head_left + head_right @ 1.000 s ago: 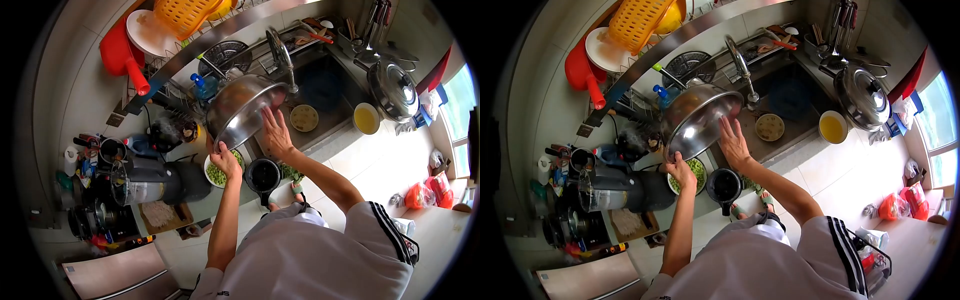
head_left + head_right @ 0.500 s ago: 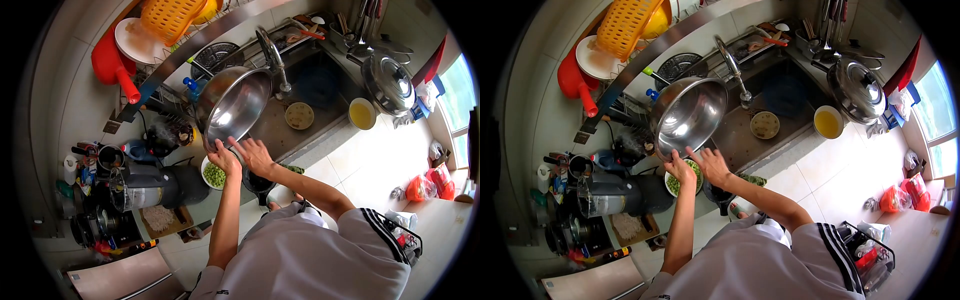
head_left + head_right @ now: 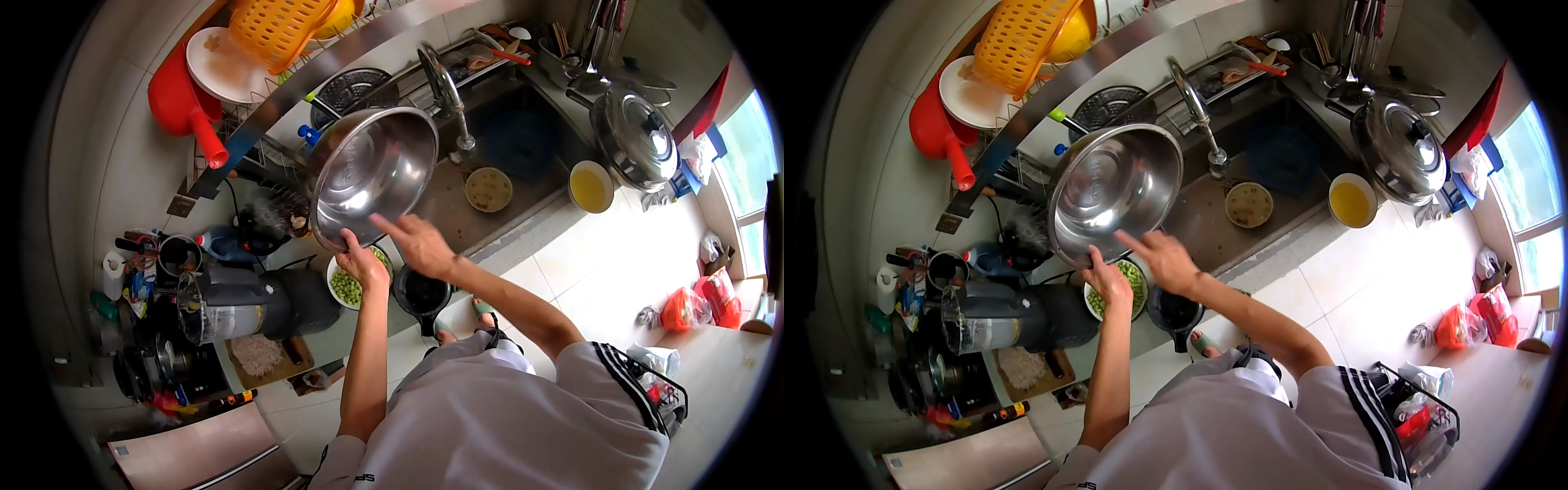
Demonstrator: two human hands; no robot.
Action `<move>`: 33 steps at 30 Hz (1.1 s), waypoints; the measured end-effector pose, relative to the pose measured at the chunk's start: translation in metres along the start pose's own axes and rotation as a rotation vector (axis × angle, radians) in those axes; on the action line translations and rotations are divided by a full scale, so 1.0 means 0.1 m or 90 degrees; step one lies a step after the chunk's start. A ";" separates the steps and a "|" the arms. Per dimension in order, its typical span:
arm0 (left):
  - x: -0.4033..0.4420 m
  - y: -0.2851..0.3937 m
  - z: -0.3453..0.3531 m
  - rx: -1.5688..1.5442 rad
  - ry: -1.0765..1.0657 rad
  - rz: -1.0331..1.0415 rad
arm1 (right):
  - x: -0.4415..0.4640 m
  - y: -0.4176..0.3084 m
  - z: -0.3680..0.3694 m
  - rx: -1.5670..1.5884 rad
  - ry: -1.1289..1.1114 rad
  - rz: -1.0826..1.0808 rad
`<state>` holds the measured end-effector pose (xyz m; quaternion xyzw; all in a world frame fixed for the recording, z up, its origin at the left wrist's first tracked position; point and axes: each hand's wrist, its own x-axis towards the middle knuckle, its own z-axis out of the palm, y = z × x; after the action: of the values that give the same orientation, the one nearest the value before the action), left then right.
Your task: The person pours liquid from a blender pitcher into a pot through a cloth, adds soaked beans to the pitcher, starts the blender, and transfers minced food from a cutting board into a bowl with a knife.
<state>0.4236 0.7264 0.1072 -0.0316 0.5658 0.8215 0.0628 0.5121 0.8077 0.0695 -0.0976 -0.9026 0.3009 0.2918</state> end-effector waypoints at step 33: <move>-0.19 0.14 -0.12 0.188 -0.127 0.221 | 0.27 1.29 0.41 0.100 0.107 0.286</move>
<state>0.4398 0.7084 0.1182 0.1569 0.6680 0.7272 -0.0194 0.4664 0.8999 -0.0219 -0.2978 -0.8047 0.4181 0.2983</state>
